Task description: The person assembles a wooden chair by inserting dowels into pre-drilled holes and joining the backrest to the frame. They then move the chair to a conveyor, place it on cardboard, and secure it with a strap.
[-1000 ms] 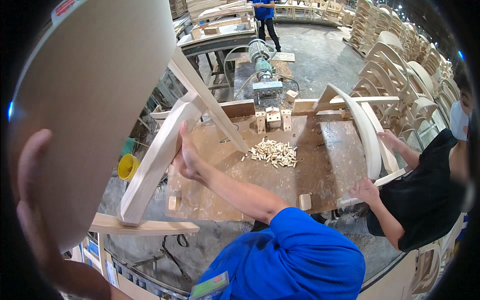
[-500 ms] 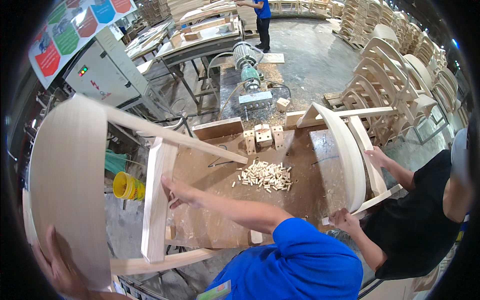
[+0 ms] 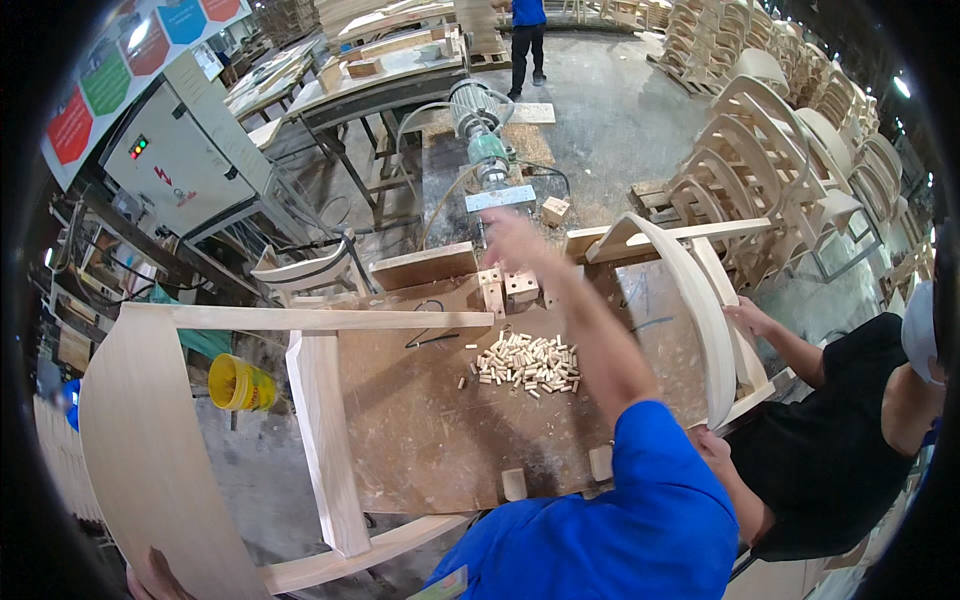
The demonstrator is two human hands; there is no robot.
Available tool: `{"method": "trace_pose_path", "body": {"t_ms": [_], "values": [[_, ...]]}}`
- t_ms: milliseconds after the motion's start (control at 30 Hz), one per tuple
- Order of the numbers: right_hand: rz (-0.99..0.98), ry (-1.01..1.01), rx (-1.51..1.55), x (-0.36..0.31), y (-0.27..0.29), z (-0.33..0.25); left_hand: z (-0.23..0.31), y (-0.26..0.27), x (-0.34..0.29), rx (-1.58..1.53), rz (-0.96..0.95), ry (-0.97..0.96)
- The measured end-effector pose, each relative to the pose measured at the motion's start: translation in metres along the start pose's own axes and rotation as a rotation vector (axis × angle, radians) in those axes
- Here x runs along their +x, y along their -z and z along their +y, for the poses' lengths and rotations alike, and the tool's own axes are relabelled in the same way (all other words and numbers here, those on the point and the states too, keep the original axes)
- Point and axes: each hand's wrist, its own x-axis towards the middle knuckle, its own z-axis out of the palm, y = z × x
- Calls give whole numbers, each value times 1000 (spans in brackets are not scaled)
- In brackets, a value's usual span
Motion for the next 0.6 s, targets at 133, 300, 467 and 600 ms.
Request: {"method": "trace_pose_path", "body": {"t_ms": [133, 300, 467, 600], "values": [[266, -161, -426, 24, 123, -19, -15, -16, -12, -18, 11, -31], [374, -117, -747, 28, 142, -9, -17, 3, -5, 35, 4, -49], [361, -266, -1093, 14, 168, 2, -7, 0, -7, -36, -50, 95], [362, -236, -1126, 14, 158, 3, -4, 11, -4, 41, -52, 23]]}}
